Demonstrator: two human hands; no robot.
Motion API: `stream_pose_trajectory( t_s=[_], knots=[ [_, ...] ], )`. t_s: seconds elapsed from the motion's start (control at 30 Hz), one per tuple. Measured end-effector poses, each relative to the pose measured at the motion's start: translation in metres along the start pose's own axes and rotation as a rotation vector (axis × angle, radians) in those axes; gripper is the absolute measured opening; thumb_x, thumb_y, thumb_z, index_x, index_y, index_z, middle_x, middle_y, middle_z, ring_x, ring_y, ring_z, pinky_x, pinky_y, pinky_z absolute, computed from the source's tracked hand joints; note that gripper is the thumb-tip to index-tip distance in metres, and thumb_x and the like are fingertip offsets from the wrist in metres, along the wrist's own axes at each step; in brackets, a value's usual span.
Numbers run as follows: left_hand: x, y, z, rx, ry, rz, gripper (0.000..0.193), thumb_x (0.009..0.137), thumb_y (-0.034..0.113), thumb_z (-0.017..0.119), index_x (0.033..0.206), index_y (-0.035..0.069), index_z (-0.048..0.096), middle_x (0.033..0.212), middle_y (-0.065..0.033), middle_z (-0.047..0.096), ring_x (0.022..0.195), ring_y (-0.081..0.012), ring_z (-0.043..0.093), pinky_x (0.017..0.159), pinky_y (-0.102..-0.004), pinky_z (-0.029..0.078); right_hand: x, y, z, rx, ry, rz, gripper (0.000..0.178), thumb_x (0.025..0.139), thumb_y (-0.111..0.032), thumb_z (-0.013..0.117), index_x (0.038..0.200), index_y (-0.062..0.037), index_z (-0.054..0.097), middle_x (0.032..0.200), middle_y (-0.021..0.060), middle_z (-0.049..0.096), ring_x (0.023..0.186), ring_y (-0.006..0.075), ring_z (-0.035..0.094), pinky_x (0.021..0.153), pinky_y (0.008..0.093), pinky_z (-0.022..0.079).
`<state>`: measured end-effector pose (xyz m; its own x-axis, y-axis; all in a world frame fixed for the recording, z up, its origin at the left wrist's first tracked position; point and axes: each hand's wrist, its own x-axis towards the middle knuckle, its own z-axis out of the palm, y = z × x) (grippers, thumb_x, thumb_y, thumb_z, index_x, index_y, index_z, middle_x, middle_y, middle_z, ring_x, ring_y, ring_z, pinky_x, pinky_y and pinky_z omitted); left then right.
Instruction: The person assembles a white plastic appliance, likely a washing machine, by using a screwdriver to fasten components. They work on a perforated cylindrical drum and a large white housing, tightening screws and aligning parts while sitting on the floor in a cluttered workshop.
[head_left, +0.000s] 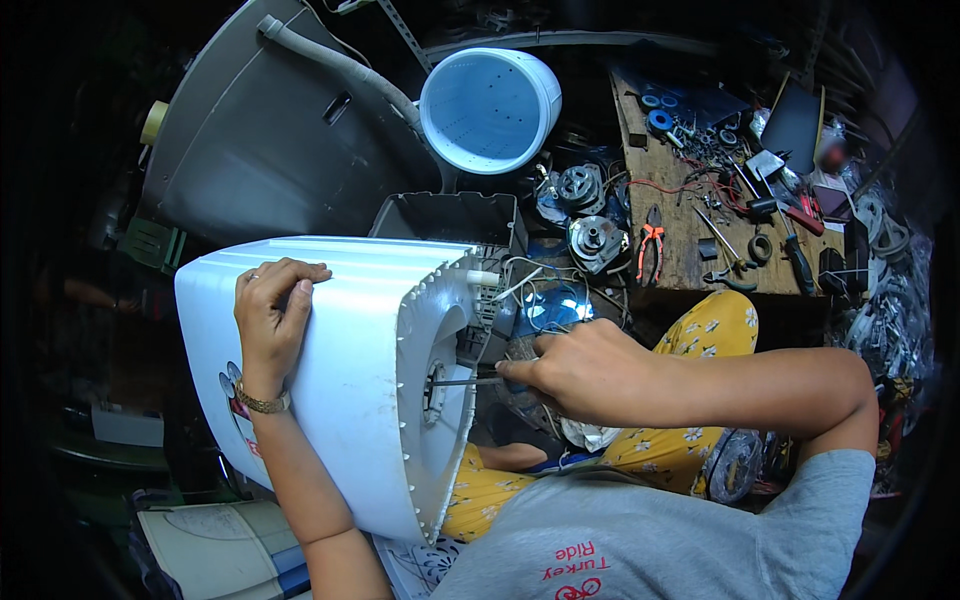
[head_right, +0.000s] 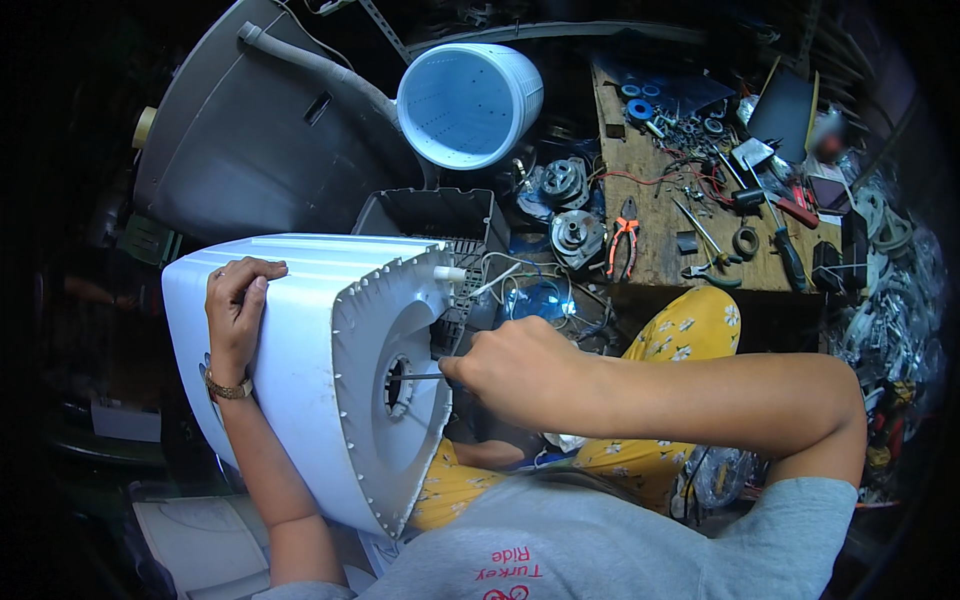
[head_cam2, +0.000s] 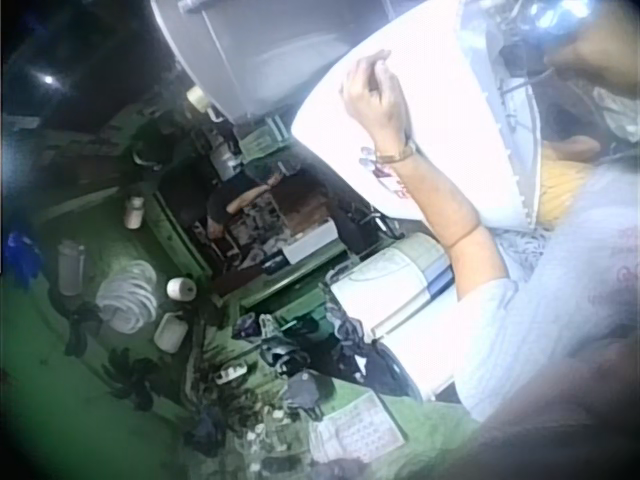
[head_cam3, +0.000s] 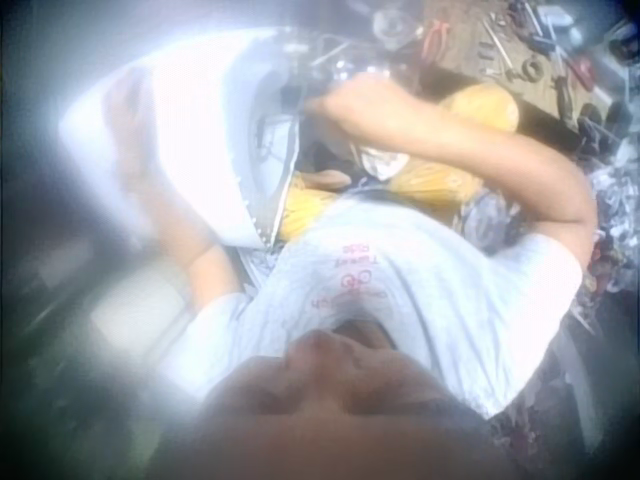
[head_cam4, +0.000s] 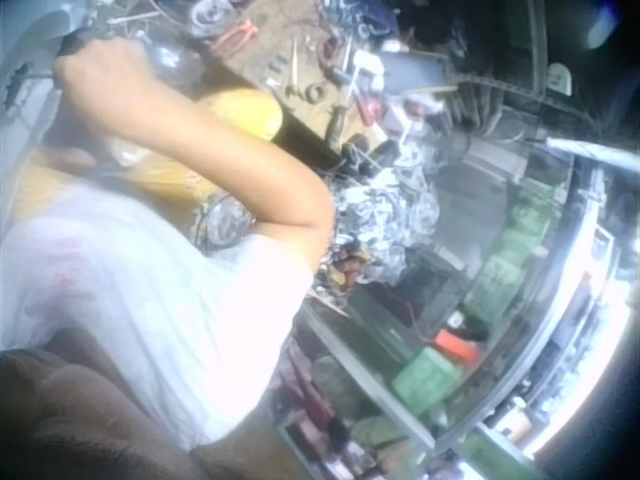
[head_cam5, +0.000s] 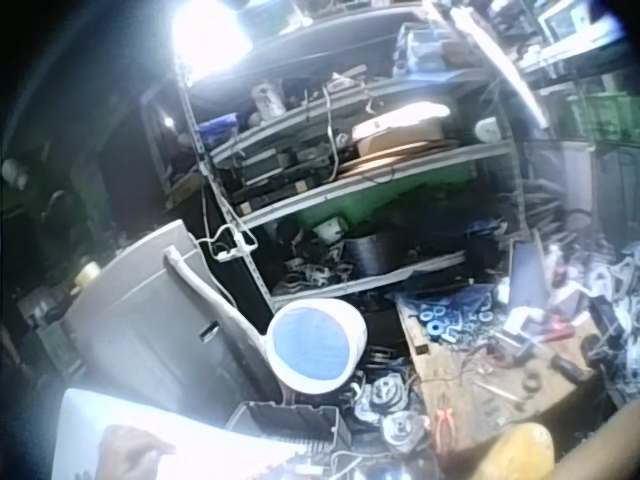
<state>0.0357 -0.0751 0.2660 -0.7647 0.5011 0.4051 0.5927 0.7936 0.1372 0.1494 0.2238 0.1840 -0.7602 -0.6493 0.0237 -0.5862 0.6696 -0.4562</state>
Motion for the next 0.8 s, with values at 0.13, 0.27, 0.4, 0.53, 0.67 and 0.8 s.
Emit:
stream_pose_trajectory(
  t_s=[0.13, 0.27, 0.4, 0.53, 0.67, 0.8],
  knots=[
    [0.001, 0.0, -0.001, 0.003, -0.003, 0.004, 0.025, 0.089, 0.022, 0.052, 0.084, 0.009, 0.073, 0.085, -0.0026, 0.072, 0.082, -0.0184, 0.06, 0.086, -0.0354, 0.035, 0.007, 0.0, -0.004, -0.006, -0.035, -0.034, 0.042, 0.079, -0.012, 0.061, 0.12, -0.0089, 0.062, 0.077, 0.0155, 0.065, 0.064, 0.031, 0.066, 0.051, 0.0419, 0.051],
    [-0.001, -0.001, 0.0, -0.015, -0.003, -0.007, 0.025, 0.09, 0.022, 0.052, 0.084, 0.009, 0.073, 0.085, -0.0026, 0.072, 0.082, -0.018, 0.06, 0.087, -0.0355, 0.035, 0.013, 0.0, -0.009, -0.027, -0.012, -0.076, 0.04, 0.079, -0.011, 0.06, 0.119, -0.0086, 0.063, 0.074, 0.0155, 0.064, 0.064, 0.0316, 0.066, 0.052, 0.0423, 0.051],
    [0.001, -0.003, -0.001, -0.015, -0.017, -0.003, 0.026, 0.089, 0.022, 0.051, 0.083, 0.009, 0.073, 0.085, -0.0024, 0.072, 0.082, -0.0179, 0.06, 0.087, -0.0356, 0.035, 0.015, -0.001, -0.012, -0.002, -0.035, -0.065, 0.039, 0.08, -0.011, 0.059, 0.119, -0.0084, 0.063, 0.074, 0.0155, 0.064, 0.064, 0.0319, 0.066, 0.052, 0.0425, 0.051],
    [0.0, -0.002, -0.001, -0.008, -0.016, -0.009, 0.026, 0.089, 0.023, 0.051, 0.083, 0.009, 0.073, 0.085, -0.0024, 0.072, 0.081, -0.0181, 0.06, 0.087, -0.0355, 0.035, 0.015, -0.002, -0.013, 0.001, -0.05, -0.056, 0.037, 0.082, -0.011, 0.058, 0.118, -0.0083, 0.063, 0.075, 0.0157, 0.064, 0.065, 0.0322, 0.066, 0.052, 0.0427, 0.051],
    [0.001, 0.0, 0.0, 0.0, -0.009, -0.002, 0.026, 0.089, 0.023, 0.052, 0.083, 0.009, 0.073, 0.085, -0.0026, 0.072, 0.081, -0.0183, 0.06, 0.087, -0.0356, 0.035, 0.018, -0.002, -0.01, -0.018, -0.034, -0.056, 0.037, 0.082, -0.012, 0.058, 0.118, -0.0076, 0.063, 0.073, 0.0162, 0.064, 0.064, 0.0321, 0.066, 0.052, 0.0431, 0.051],
    [-0.001, -0.003, 0.0, 0.0, -0.005, 0.002, 0.025, 0.088, 0.023, 0.052, 0.083, 0.009, 0.073, 0.085, -0.0027, 0.072, 0.082, -0.0184, 0.06, 0.087, -0.0355, 0.035, 0.022, -0.002, -0.009, -0.004, 0.038, -0.103, 0.015, 0.075, -0.012, 0.063, 0.085, -0.0017, 0.067, 0.069, 0.0167, 0.066, 0.066, 0.0333, 0.068, 0.055, 0.0423, 0.053]
  ],
)
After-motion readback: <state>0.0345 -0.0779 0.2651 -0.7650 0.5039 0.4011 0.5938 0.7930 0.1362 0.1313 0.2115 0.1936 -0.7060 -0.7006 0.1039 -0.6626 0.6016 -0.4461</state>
